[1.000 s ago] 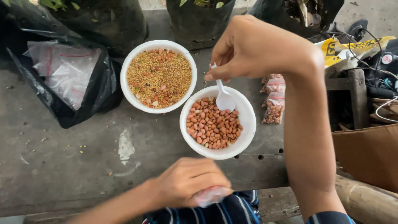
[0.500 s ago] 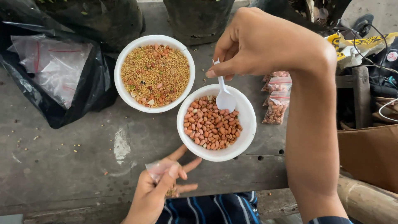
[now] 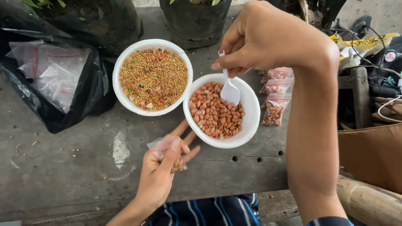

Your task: A person uses a plastic spoon to scoop peanuts from a bowl into small plastic zip-lock bags on a wooden table.

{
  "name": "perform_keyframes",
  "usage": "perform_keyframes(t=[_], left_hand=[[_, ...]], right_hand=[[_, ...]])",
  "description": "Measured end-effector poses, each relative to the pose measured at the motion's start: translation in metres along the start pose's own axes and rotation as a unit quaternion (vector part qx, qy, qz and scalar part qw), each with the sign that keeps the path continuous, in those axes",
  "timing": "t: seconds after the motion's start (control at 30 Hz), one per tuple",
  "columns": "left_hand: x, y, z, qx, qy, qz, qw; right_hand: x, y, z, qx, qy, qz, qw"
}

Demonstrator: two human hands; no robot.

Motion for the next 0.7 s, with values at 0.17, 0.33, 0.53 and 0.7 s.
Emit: perform_keyframes(t=[0.17,0.33,0.53,0.7], left_hand=[[0.013,-0.007,-0.01,0.009,-0.046,-0.064,0.997],[0.032,-0.006,0.0,0.104,-0.209,-0.207,0.95],[0.061,-0.006,-0.018,0.081,-0.256,-0.363,0.892],[0.085,-0.034,-0.063,-0.104,-0.21,-0.253,0.939]], right_hand=[[0.001,0.006,0.007,0.025,-0.048,0.002,0.999],[0.002,0.018,0.02,0.05,-0.102,0.008,0.993],[0.014,0.026,0.021,0.081,0.027,-0.06,0.995],[0.005,0.023,0.018,0.066,0.047,-0.126,0.989]])
Point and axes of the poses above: each hand's wrist, its own z-axis away from the middle knuckle, its own y-axis out of the back of the hand, x = y × z, the point moved 5 cm from there along -z, towards the middle knuckle, and after that the axes turned 9 degrees about -z, right-handed, at the moved point
